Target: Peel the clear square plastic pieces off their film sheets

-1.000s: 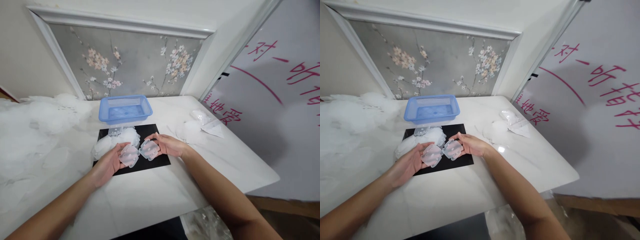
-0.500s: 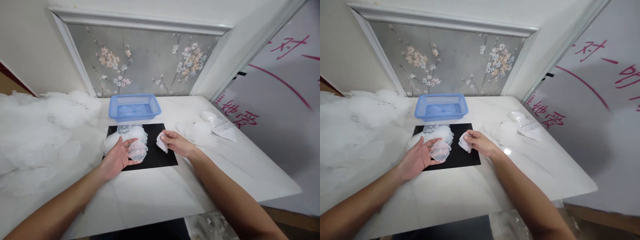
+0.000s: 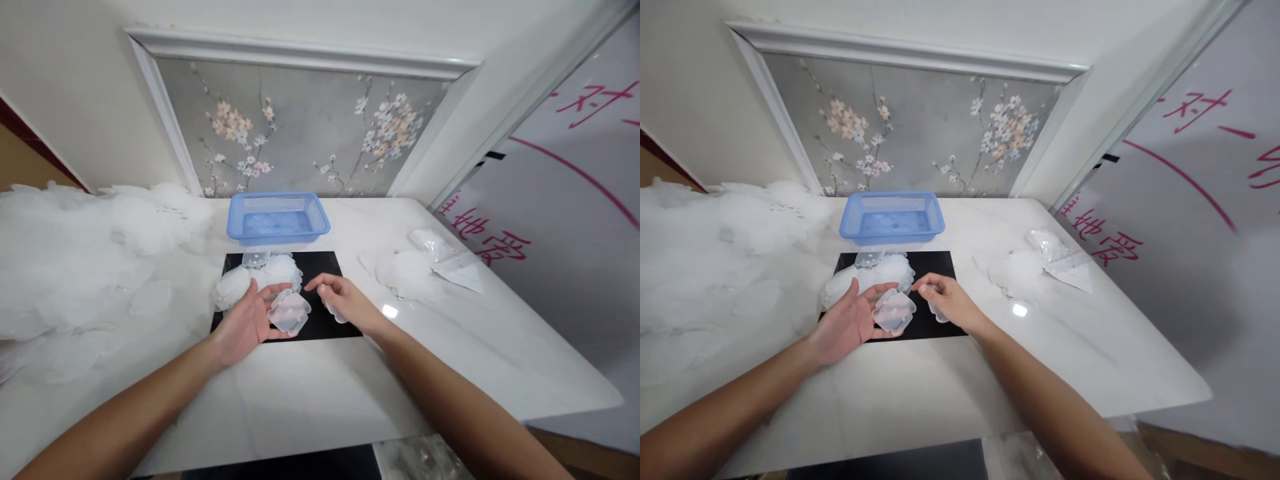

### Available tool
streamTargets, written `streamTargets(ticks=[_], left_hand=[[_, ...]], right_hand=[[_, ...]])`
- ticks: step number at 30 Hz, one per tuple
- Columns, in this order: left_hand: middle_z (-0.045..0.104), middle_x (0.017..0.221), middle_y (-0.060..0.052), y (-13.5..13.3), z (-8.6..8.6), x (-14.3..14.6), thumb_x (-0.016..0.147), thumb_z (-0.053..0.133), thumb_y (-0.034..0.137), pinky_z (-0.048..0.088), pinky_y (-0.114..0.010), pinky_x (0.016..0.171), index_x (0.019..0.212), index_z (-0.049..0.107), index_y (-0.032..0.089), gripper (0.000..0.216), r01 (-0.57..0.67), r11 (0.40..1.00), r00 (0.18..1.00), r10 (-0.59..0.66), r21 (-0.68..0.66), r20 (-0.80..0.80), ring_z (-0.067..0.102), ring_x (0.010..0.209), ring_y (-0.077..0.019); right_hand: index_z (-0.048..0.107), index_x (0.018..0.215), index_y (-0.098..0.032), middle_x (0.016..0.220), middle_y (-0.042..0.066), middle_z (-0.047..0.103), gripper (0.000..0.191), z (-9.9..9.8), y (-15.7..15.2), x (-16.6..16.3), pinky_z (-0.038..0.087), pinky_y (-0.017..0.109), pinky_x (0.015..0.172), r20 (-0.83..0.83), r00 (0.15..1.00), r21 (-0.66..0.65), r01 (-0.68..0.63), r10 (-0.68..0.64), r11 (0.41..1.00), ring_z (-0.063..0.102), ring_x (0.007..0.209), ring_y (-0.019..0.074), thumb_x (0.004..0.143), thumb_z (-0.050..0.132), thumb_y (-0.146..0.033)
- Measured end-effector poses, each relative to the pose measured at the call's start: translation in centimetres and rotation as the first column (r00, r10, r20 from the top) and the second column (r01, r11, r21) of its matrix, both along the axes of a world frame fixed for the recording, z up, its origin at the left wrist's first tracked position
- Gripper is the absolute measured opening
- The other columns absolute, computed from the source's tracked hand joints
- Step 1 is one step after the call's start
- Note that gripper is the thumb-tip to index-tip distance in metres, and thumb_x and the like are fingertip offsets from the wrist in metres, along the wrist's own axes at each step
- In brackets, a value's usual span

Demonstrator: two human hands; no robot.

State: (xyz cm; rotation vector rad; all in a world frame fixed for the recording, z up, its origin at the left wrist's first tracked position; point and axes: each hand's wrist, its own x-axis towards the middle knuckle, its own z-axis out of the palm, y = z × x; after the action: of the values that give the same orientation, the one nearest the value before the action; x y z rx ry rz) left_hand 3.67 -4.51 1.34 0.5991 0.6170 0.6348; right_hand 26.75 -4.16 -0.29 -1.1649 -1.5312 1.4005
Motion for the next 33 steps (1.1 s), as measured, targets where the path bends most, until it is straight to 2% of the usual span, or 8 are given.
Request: streamTargets(ticks=[7,10,12,14,17,20,26,33], left_hand=[[0.055,0.127,-0.015,-0.6,-0.6,0.4,0.089,0.029,0.067,0.04,-0.058,0.099,0.127,0.051,0.02,0.064,0.066,0.997,0.998,-0.067,0.039,0.015,0.056,0.115,-0.0316],[0.059,0.122,-0.014,-0.9,-0.5,0.5,0.089,0.038,0.064,0.046,-0.053,0.095,0.128,0.05,0.022,0.058,0.058,0.957,0.97,0.013,0.283,-0.243,0.06,0.111,-0.0302],[0.064,0.116,-0.011,-0.8,-0.3,0.2,0.09,0.048,0.052,0.047,-0.048,0.094,0.123,0.055,0.023,0.044,0.12,0.768,0.853,0.244,0.629,-0.461,0.062,0.106,-0.0274],[0.066,0.113,-0.009,-0.2,-0.2,-0.3,0.092,0.05,0.039,0.044,-0.047,0.099,0.115,0.061,0.023,0.03,0.308,0.424,0.677,0.531,0.852,-0.509,0.06,0.107,-0.0261],[0.062,0.127,-0.012,1.3,-0.6,-1.2,0.093,0.046,0.03,0.037,-0.05,0.105,0.121,0.06,0.021,0.032,0.6,0.132,0.438,0.771,0.789,-0.462,0.051,0.124,-0.029],[0.054,0.138,-0.015,2.8,-1.8,-1.8,0.094,0.046,0.032,0.036,-0.052,0.104,0.131,0.055,0.022,0.039,0.774,0.146,0.261,0.814,0.616,-0.52,0.044,0.132,-0.0326],[0.053,0.141,-0.01,3.6,-2.4,-3.3,0.095,0.043,0.029,0.03,-0.055,0.107,0.136,0.052,0.033,0.042,0.845,0.164,0.194,0.794,0.51,-0.577,0.044,0.133,-0.0322],[0.057,0.137,-0.01,2.4,-0.6,-3.2,0.085,0.051,0.021,0.014,-0.056,0.115,0.118,0.064,0.023,0.035,0.801,0.162,0.243,0.792,0.576,-0.56,0.045,0.131,-0.0309]], right_hand=[[0.066,0.08,-0.019,0.064,-0.002,0.054,0.031,-0.1,-0.6,-1.5,0.034,0.024,0.05,0.081,0.997,0.02,0.002,-0.004,1.0,0.041,0.052,0.009,0.075,0.068,-0.049],[0.055,0.068,-0.02,0.074,0.0,0.058,0.029,0.0,-0.6,-1.2,0.042,0.025,0.057,-0.024,0.999,0.032,0.04,-0.04,0.999,0.05,0.062,0.0117,0.073,0.07,-0.044],[0.046,0.067,-0.021,0.08,0.002,0.061,0.03,0.1,-0.4,-0.7,0.046,0.027,0.063,-0.131,0.989,0.012,0.075,-0.073,0.997,0.056,0.071,0.0143,0.075,0.068,-0.041],[0.044,0.073,-0.022,0.073,-0.001,0.06,0.025,0.3,0.0,-0.1,0.045,0.026,0.06,-0.134,0.98,-0.012,0.148,-0.149,0.989,0.056,0.067,0.0143,0.077,0.063,-0.036],[0.051,0.087,-0.023,0.061,-0.006,0.051,0.012,0.5,0.7,-0.3,0.041,0.024,0.056,0.075,0.965,0.098,0.243,-0.25,0.965,0.051,0.057,0.0124,0.082,0.055,-0.033],[0.061,0.101,-0.022,0.069,-0.003,0.055,0.023,0.5,2.0,-2.0,0.044,0.027,0.064,0.38,0.897,0.292,0.113,-0.224,0.95,0.054,0.064,0.014,0.085,0.056,-0.038],[0.071,0.111,-0.026,0.093,0.006,0.065,0.026,0.4,5.3,-4.3,0.045,0.028,0.072,0.713,0.661,0.413,-0.126,-0.234,0.902,0.063,0.081,0.0184,0.089,0.059,-0.032],[0.076,0.093,-0.023,0.09,0.002,0.072,0.033,0.6,2.7,0.6,0.046,0.028,0.069,0.441,0.897,0.266,-0.108,-0.021,0.958,0.063,0.073,0.0158,0.08,0.048,-0.012]])
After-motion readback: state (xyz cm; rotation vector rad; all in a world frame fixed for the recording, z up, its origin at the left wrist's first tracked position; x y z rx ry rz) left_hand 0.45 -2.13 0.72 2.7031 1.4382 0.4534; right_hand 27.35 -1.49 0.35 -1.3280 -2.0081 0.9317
